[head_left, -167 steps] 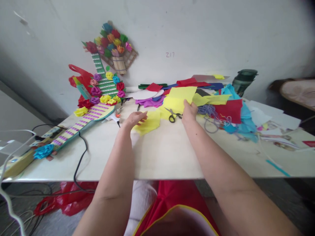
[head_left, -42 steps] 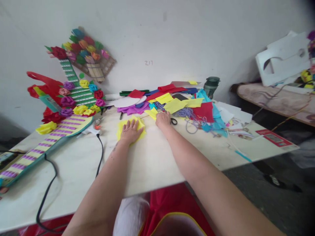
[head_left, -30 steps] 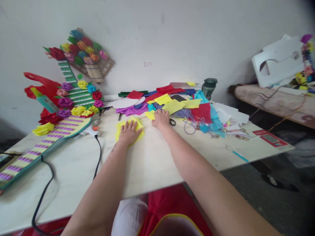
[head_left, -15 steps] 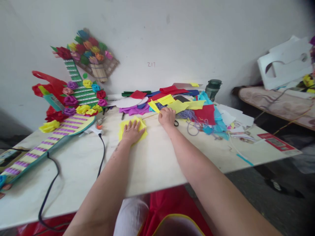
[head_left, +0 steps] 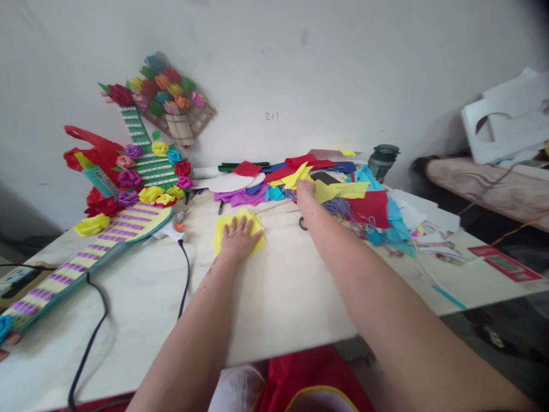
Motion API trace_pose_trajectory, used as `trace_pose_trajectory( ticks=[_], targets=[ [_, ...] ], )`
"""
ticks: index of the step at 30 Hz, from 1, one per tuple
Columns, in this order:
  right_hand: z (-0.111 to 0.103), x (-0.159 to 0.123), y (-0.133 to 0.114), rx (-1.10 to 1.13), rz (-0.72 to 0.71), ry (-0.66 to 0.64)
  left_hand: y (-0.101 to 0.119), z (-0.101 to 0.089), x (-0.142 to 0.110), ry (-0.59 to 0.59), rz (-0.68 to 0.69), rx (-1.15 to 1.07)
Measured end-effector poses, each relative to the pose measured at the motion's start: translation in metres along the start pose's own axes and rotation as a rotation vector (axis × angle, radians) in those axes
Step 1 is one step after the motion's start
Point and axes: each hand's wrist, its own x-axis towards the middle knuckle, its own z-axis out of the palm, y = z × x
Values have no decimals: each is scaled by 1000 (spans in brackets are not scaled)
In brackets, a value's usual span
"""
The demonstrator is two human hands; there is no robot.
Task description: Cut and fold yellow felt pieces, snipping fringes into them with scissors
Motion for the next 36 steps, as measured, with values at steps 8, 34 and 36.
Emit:
trace_pose_trajectory(
  ticks=[8, 34, 36],
  targets=[
    [18, -17, -3, -352, -173, -325, 2, -3, -1, -24, 3, -28],
    [39, -74, -30, -902, -153, -740, -7, -3, -2, 29, -10, -299],
    [34, -83, -23, -764, -92, -748, -11, -4, -1, 84, -70, -450]
  ],
)
